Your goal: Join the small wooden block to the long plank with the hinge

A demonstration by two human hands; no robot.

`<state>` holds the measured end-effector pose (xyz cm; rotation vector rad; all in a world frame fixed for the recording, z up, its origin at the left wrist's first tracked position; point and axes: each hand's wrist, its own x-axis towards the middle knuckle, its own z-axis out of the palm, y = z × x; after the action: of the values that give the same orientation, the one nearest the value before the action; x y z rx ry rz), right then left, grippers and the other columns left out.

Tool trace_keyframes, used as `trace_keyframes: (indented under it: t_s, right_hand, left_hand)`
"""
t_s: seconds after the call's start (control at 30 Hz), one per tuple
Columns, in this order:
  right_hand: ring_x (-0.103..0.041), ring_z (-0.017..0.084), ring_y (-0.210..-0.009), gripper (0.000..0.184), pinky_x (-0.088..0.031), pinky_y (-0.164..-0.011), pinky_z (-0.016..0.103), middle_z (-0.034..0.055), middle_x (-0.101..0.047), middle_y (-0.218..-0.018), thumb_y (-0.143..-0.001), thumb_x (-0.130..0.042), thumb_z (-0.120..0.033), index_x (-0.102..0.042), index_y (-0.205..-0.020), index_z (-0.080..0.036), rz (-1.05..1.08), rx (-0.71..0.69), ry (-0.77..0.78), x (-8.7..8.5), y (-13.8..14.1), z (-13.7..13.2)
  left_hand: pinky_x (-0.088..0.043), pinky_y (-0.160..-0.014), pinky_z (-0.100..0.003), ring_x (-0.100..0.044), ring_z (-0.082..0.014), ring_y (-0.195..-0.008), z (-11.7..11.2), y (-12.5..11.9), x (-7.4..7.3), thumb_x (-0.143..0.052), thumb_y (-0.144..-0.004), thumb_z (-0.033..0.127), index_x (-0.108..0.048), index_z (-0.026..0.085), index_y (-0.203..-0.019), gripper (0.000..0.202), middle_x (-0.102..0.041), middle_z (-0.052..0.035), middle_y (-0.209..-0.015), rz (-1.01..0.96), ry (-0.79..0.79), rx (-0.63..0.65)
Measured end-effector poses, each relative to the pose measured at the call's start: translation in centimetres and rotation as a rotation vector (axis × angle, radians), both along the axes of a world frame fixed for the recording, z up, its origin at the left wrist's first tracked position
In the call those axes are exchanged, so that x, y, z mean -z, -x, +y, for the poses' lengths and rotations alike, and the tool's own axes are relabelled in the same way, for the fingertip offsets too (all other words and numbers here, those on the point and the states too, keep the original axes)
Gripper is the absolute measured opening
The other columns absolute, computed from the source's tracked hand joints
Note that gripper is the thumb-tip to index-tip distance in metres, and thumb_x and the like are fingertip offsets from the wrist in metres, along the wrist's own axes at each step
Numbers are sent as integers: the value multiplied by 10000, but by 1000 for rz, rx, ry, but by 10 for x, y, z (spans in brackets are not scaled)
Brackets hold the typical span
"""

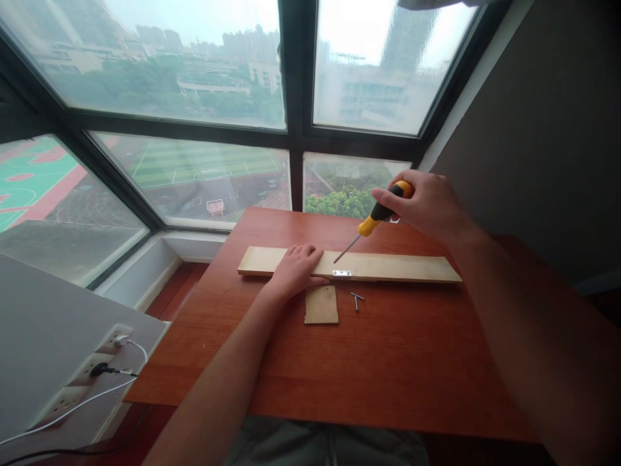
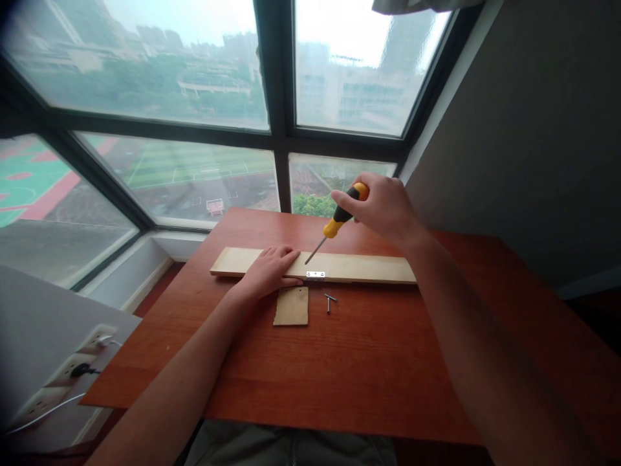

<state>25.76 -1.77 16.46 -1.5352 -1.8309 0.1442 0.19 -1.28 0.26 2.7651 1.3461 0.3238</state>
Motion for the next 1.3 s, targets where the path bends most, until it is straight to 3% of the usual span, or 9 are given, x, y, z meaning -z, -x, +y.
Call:
trace_keyframes:
  t_s: [0.13,0.27,0.4,0.47,0.57,0.7,0.93,1.07,1.3]
  right_hand:
    - [-580,141,-497,360,-463,-470,266,-14,-607,-590,-741,-731,-535,-605,-768,-199,611,2,203,49,-17,-3]
    - [-596,87,-558,280,-521,-529,190,-23,-655,-695,-752,-760,-427,-605,-822,-205,1249,-22,398,103,-24,-20]
    - [-627,103,-655,283,-562,-615,206,70,-731,-925,-800,-710,-413,-673,-965,-185,1410,-177,625,137,-22,-42]
    - [-636,104,-720,311,-566,-672,209,70,-729,-985,-811,-703,-433,-687,-1010,-195,1443,-250,659,146,-18,-50]
    - [-635,108,-738,370,-548,-669,221,40,-714,-995,-785,-734,-433,-675,-1095,-240,1410,-298,667,157,-12,-57]
    - [-642,130,-752,380,-510,-634,230,47,-712,-982,-767,-733,-359,-650,-1115,-230,1348,-302,719,164,-5,-60]
    - [-545,81,-588,332,-405,-511,205,-18,-654,-840,-759,-730,-439,-614,-986,-226,1348,-246,638,163,1,-61]
    - [-533,87,-592,380,-414,-525,216,-21,-636,-824,-743,-740,-471,-596,-992,-224,1357,-229,600,165,5,-59]
    - [-578,124,-679,349,-469,-594,250,4,-634,-876,-794,-626,-508,-542,-998,-237,1251,-219,539,166,7,-58]
  left_hand:
    - [-386,-988,-407,-538,-308,-1136,3,0,1,-670,-778,597,-498,216,-1318,683,-564,-138,-1271,2,8,8]
    - [-382,-996,-407,-537,-312,-1148,10,-1,4,-672,-770,608,-507,205,-1310,694,-561,-139,-1287,24,-16,1]
    - [-358,-1035,-424,-517,-317,-1198,14,-3,3,-685,-773,585,-505,191,-1309,689,-562,-151,-1305,33,-27,19]
    - [-312,-1083,-452,-486,-321,-1252,10,-4,-2,-701,-770,565,-503,198,-1312,684,-544,-155,-1345,33,-42,19]
    - [-322,-1086,-464,-463,-331,-1293,-7,-5,-15,-715,-782,511,-508,182,-1319,662,-494,-178,-1421,56,-34,-18]
    - [-392,-1041,-451,-533,-310,-1217,-47,-5,-26,-648,-860,424,-553,190,-1277,488,-570,-143,-1352,58,-23,-98]
    - [-407,-1076,-465,-508,-297,-1260,-111,0,-14,-549,-906,289,-576,212,-1282,386,-543,-126,-1398,-19,-73,-166]
    - [-419,-1076,-464,-514,-292,-1255,-126,0,-4,-521,-907,280,-581,234,-1253,354,-550,-108,-1390,-25,-52,-154]
    - [-385,-1100,-464,-476,-288,-1296,-124,-6,0,-486,-925,273,-576,230,-1244,335,-532,-113,-1405,17,-5,-119]
